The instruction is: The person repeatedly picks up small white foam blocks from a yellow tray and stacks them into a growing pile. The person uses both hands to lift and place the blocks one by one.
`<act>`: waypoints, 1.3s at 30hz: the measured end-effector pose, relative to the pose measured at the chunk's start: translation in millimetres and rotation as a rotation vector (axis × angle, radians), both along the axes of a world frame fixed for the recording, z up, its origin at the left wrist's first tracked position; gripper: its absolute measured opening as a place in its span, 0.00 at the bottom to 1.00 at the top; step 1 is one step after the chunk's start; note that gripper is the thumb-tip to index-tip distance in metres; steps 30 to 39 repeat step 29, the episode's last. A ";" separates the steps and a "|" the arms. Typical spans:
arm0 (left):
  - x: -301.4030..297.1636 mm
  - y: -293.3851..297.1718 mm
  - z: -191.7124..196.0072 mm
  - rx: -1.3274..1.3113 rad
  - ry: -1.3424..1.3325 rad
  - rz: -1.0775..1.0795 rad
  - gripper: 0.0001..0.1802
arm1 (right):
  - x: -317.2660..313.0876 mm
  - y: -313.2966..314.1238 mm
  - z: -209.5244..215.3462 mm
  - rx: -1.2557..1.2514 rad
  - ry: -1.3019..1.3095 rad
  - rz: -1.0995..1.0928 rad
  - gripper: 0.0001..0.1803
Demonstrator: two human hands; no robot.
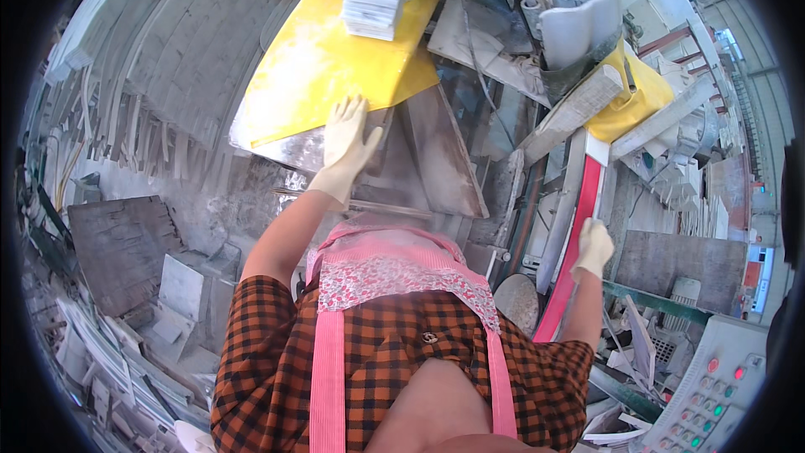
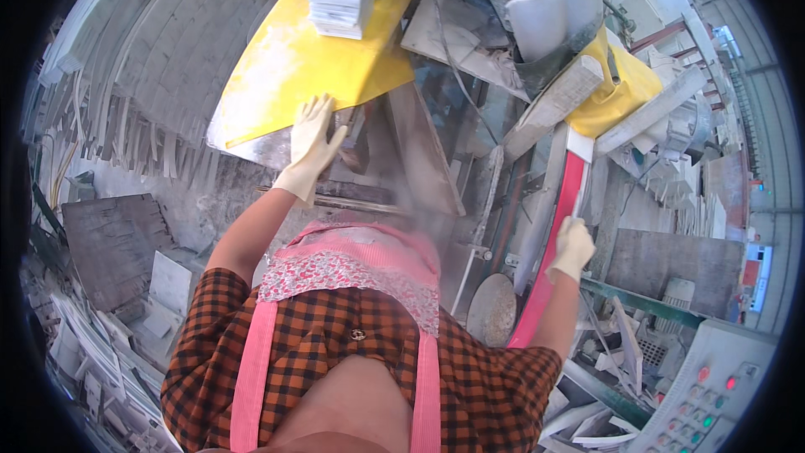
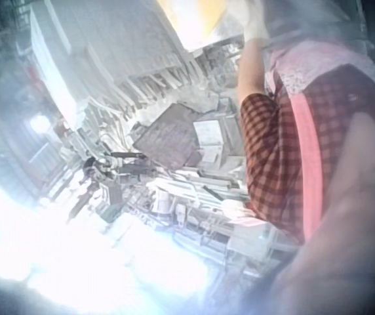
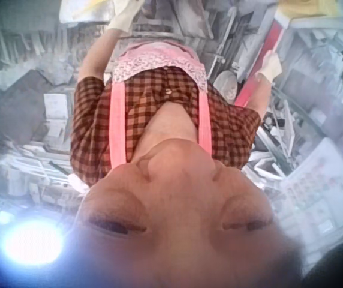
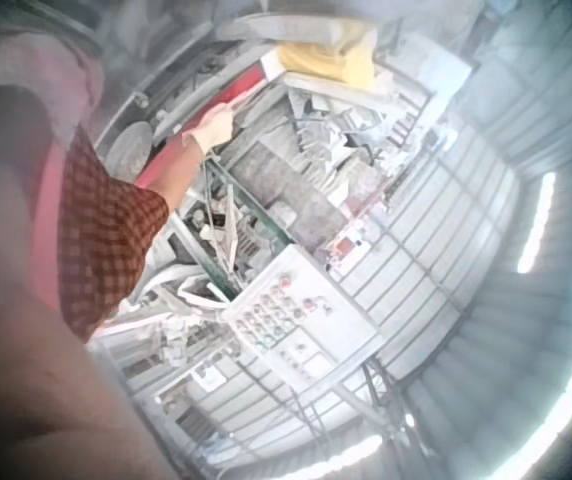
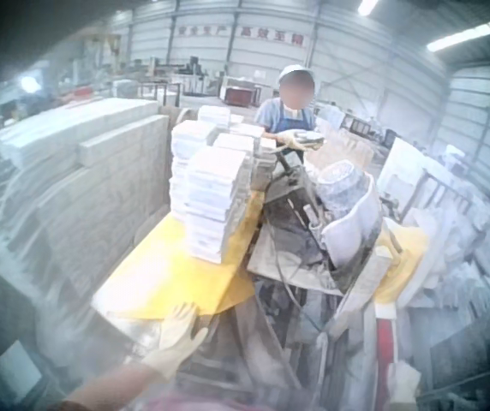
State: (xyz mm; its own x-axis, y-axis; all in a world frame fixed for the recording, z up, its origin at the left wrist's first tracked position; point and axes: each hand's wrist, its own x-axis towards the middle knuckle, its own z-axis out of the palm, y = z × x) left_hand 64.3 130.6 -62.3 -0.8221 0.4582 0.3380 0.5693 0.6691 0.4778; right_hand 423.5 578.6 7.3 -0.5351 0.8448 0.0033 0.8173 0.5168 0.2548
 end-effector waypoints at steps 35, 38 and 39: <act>-152.8 0.5 29.9 -0.221 -0.186 0.018 0.34 | -571.0 -62.3 -52.6 -1.360 1.569 -0.074 0.20; -152.8 0.5 29.9 -0.221 -0.186 0.018 0.34 | -571.0 -62.3 -52.6 -1.360 1.569 -0.074 0.20; -152.8 0.5 29.9 -0.221 -0.186 0.018 0.34 | -571.0 -62.3 -52.6 -1.360 1.569 -0.074 0.20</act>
